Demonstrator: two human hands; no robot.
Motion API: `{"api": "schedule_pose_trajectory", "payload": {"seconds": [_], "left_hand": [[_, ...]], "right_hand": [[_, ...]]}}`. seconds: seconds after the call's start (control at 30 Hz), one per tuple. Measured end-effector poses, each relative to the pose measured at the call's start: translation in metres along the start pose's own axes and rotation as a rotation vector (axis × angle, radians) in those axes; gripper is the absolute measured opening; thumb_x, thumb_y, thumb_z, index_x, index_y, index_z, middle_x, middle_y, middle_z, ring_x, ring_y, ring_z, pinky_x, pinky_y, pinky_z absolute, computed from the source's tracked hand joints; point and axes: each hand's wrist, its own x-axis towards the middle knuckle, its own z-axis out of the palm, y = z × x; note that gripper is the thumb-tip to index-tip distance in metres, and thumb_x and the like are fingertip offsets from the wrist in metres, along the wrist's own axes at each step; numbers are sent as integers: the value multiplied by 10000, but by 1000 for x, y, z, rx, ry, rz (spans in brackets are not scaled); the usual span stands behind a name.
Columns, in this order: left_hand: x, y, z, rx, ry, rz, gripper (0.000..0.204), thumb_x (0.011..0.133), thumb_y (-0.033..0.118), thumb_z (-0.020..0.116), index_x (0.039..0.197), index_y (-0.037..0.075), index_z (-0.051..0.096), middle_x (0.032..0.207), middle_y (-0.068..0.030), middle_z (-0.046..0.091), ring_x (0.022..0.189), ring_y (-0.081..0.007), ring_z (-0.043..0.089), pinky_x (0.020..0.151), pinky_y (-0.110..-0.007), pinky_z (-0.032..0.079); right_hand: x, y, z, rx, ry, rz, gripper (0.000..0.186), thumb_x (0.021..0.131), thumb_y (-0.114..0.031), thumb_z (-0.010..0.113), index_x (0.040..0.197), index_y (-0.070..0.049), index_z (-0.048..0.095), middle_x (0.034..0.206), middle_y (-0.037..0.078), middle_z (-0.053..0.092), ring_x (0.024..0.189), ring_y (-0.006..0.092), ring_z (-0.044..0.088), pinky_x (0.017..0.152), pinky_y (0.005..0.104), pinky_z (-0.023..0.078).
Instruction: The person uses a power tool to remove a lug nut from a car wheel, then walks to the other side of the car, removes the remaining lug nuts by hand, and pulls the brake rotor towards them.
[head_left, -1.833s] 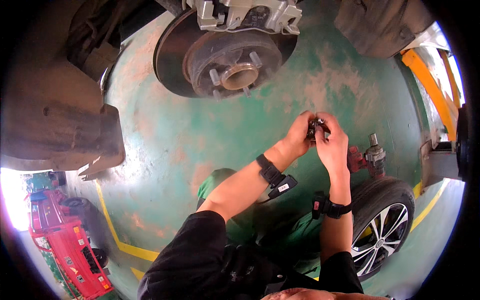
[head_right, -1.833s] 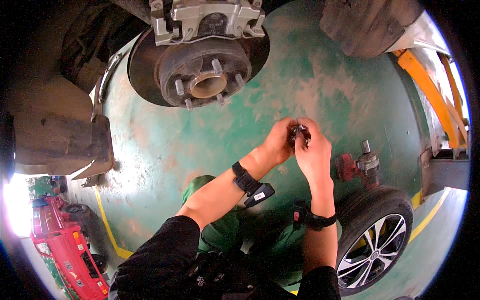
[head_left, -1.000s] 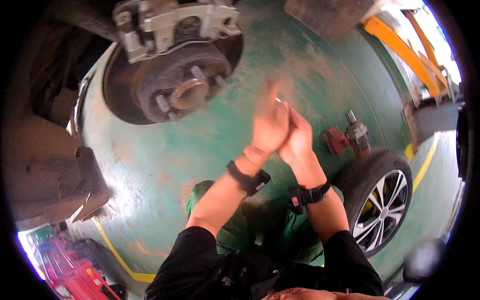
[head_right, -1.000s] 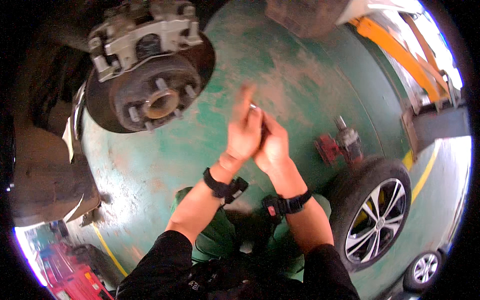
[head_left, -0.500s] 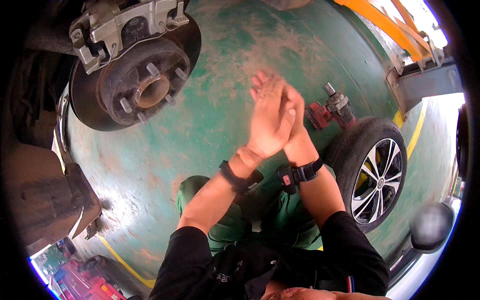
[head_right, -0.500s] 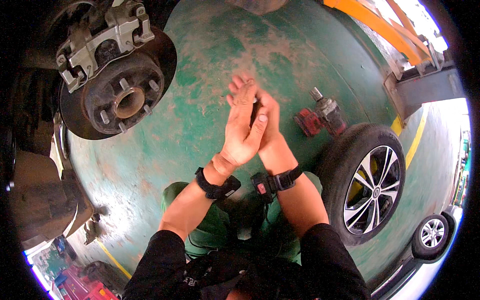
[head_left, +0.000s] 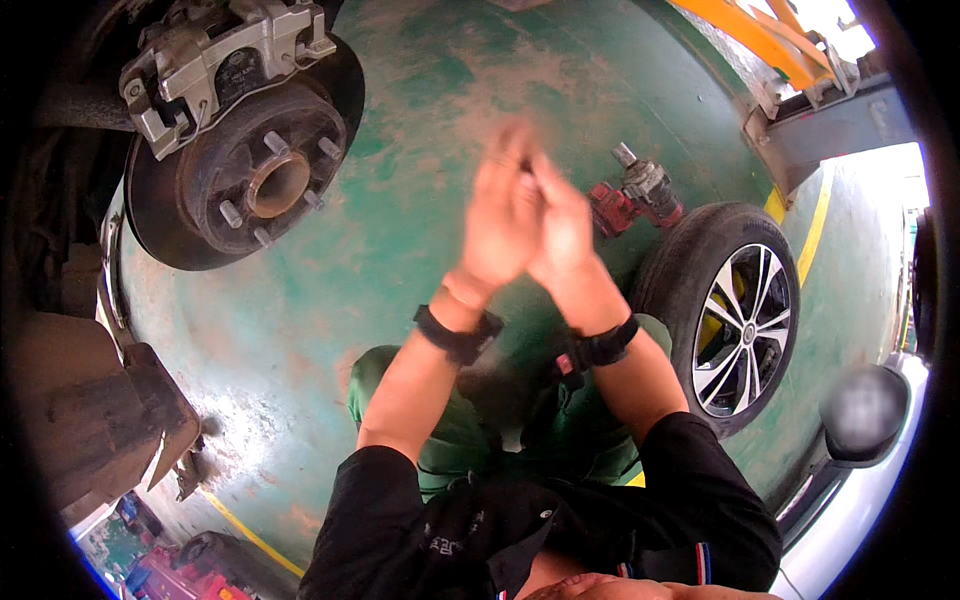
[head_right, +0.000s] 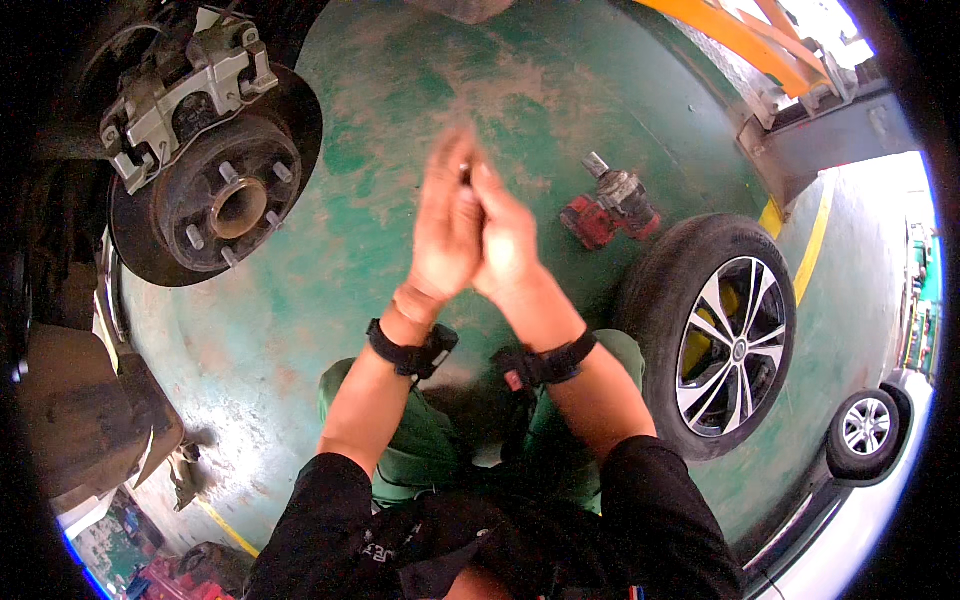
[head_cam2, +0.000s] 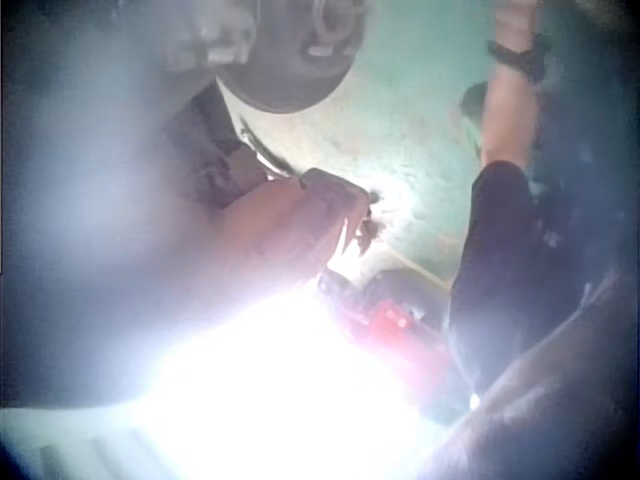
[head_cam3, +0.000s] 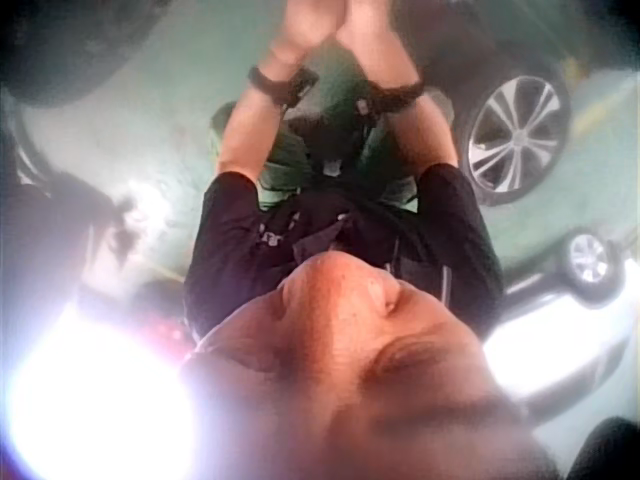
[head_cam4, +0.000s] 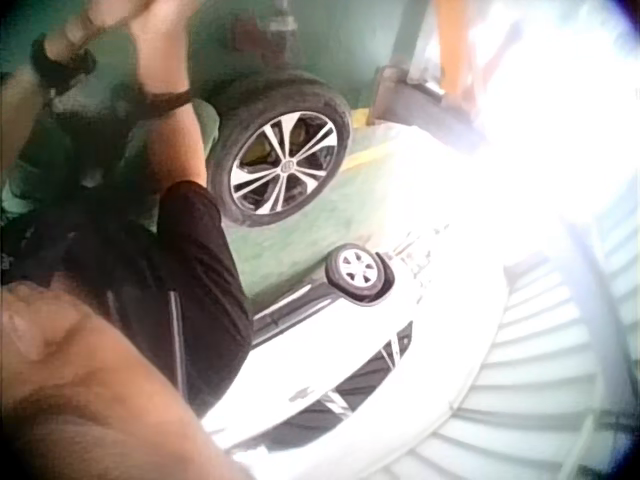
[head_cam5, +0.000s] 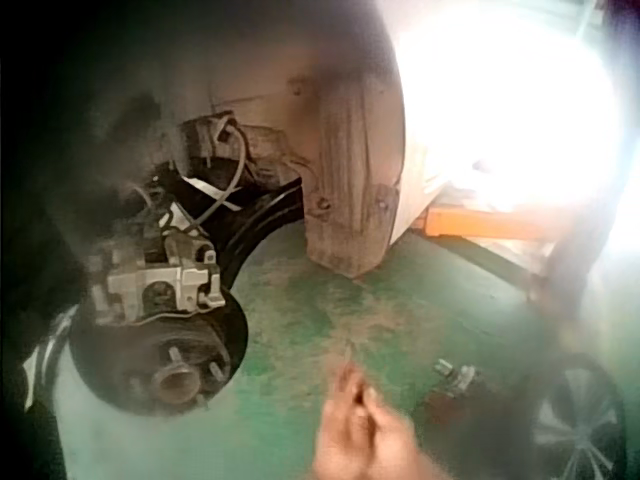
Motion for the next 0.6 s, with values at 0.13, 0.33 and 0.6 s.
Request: {"api": "schedule_pose_trajectory", "payload": {"seconds": [0.13,0.33,0.6], "left_hand": [[7,-2,-16,160,41,-148,493,1033,161,425,1506,21,430,1598,-240,337,1481,-391,326,1210,-439,278],[10,21,-34,-1074,256,-367,585,1071,342,348,1496,-54,412,1599,-192,370,1484,-322,341,1244,-420,223],[4,-18,-48,-1341,360,-848,612,1007,375,391,1365,-106,515,1417,-204,568,1324,-325,521,1161,-415,359]], "right_hand": [[-12,30,-2,-12,144,106,387,1063,-269,442,1318,-15,583,1308,94,620,1213,235,572,1075,381,439],[5,-20,-5,468,72,88,385,1045,-254,461,1296,1,603,1347,169,614,1255,311,574,1144,503,413],[16,-22,-34,516,140,184,390,1033,-284,498,1260,13,610,1334,193,608,1293,400,539,1130,619,407]]}}
